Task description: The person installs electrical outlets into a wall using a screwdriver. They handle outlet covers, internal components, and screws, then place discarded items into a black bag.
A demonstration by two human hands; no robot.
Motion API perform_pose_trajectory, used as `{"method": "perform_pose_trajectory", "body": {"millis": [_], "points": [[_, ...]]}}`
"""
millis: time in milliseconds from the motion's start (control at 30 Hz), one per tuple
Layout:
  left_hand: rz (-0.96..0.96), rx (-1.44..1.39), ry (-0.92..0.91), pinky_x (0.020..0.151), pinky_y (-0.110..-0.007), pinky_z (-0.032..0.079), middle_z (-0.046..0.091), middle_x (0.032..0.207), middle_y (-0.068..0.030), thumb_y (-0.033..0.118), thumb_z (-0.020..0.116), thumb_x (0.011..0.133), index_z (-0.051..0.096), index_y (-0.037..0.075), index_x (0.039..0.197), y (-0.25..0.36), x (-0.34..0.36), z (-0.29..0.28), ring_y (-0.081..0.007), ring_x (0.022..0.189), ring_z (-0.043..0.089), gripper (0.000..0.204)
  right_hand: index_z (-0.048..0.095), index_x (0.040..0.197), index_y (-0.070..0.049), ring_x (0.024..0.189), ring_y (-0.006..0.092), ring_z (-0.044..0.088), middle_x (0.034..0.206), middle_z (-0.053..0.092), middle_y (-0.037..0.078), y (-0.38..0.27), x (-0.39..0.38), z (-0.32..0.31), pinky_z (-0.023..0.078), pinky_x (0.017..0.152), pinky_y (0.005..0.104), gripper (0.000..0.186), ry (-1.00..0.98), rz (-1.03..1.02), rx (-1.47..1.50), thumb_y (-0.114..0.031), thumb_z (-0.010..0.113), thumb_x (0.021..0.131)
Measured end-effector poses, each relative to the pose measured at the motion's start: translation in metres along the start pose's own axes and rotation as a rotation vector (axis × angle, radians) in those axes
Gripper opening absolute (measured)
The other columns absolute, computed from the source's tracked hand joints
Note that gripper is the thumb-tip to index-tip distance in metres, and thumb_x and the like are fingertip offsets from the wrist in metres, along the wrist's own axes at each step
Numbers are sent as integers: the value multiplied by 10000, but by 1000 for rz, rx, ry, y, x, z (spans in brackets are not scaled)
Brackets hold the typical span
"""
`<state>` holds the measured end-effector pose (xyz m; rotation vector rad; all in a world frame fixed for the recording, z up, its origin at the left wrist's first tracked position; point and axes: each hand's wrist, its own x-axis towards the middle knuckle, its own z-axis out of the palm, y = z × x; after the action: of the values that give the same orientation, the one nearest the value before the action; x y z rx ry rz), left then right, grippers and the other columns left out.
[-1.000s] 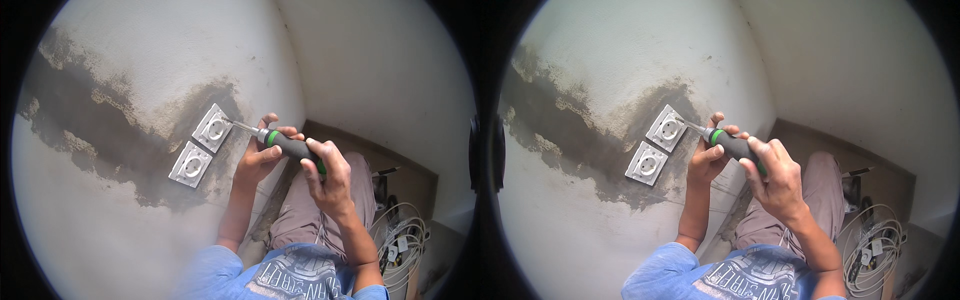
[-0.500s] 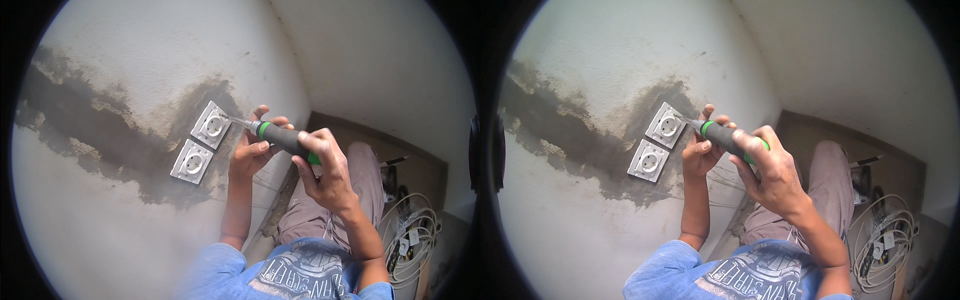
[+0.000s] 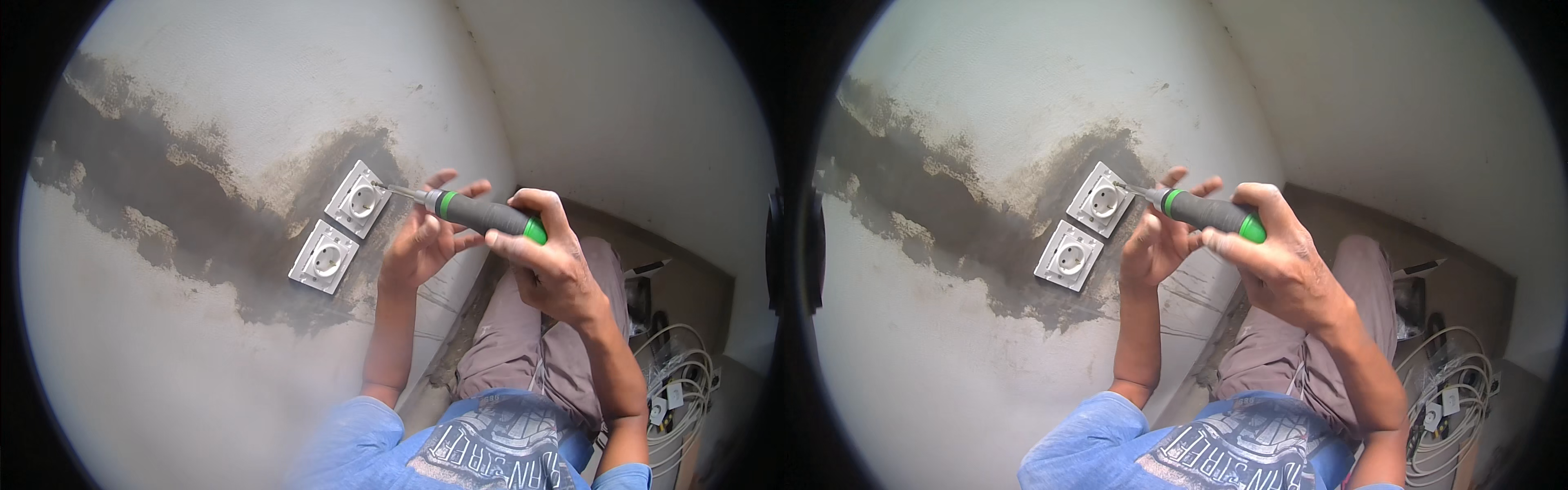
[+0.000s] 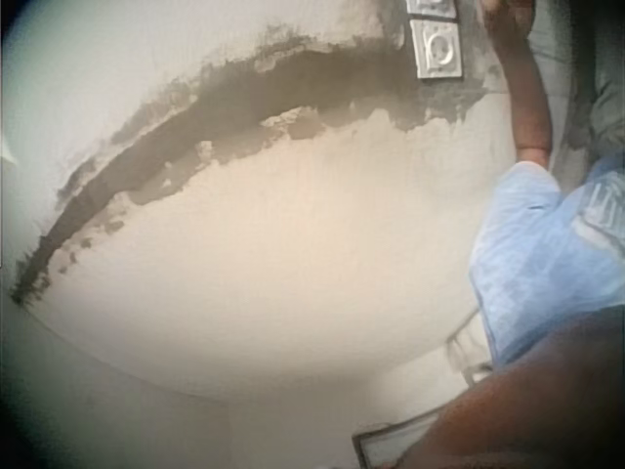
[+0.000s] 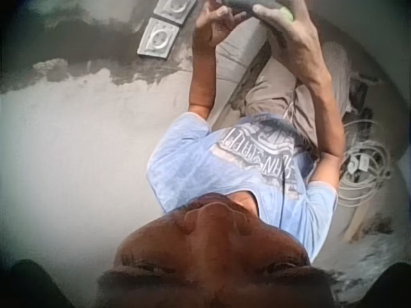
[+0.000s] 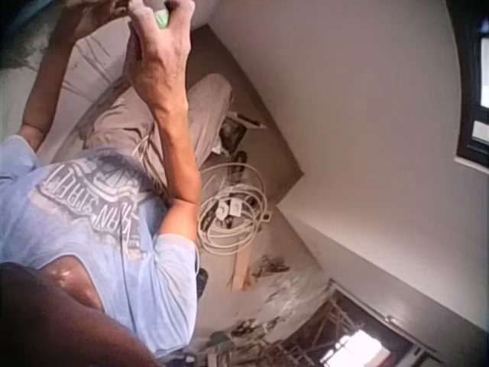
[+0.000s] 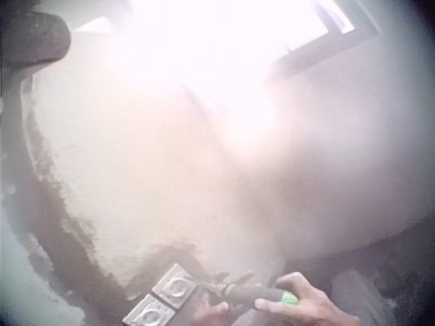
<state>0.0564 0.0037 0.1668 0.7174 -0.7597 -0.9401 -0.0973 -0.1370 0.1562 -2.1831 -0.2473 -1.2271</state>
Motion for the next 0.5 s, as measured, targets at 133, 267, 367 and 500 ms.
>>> {"method": "perform_pose_trajectory", "body": {"millis": [133, 267, 367, 500], "points": [[-37, 52, -8, 891, -369, 568, 569, 1093, -63, 299, 640, 967, 416, 45, 1245, -10, 1, -28, -158, 1078, 607, 438, 604, 1203, -136, 988, 304, 589, 1131, 507, 168, 5, 4, 0, 531, 746, 393, 479, -9, -89, 54, -2, 750, 767], [33, 83, 22, 988, -386, 520, 579, 1120, -61, 141, 652, 944, 403, 85, 1259, -18, 2, -30, -188, 1124, 593, 406, 387, 1373, -72, 769, 160, 629, 919, 582, 126, -23, 12, -18, 535, 594, 286, 544, -121, 761, 713, -348, 621, 967], [153, -58, -92, 1063, -437, 463, 582, 1216, -92, 66, 644, 920, 391, 122, 1284, -19, 2, -18, -244, 1220, 555, 447, 415, 1333, -83, 632, 90, 602, 903, 586, 105, -21, 21, -18, 477, 441, 200, 470, -230, 1087, 1243, -437, 479, 1032], [65, -403, -20, 1093, -456, 436, 588, 1250, -146, 135, 624, 944, 460, 134, 1246, -7, 2, 1, -295, 1296, 506, 343, 510, 1257, -88, 800, 205, 614, 937, 574, 125, -26, 35, -22, 533, 608, 343, 320, -394, 554, 450, -146, 612, 959]]}}
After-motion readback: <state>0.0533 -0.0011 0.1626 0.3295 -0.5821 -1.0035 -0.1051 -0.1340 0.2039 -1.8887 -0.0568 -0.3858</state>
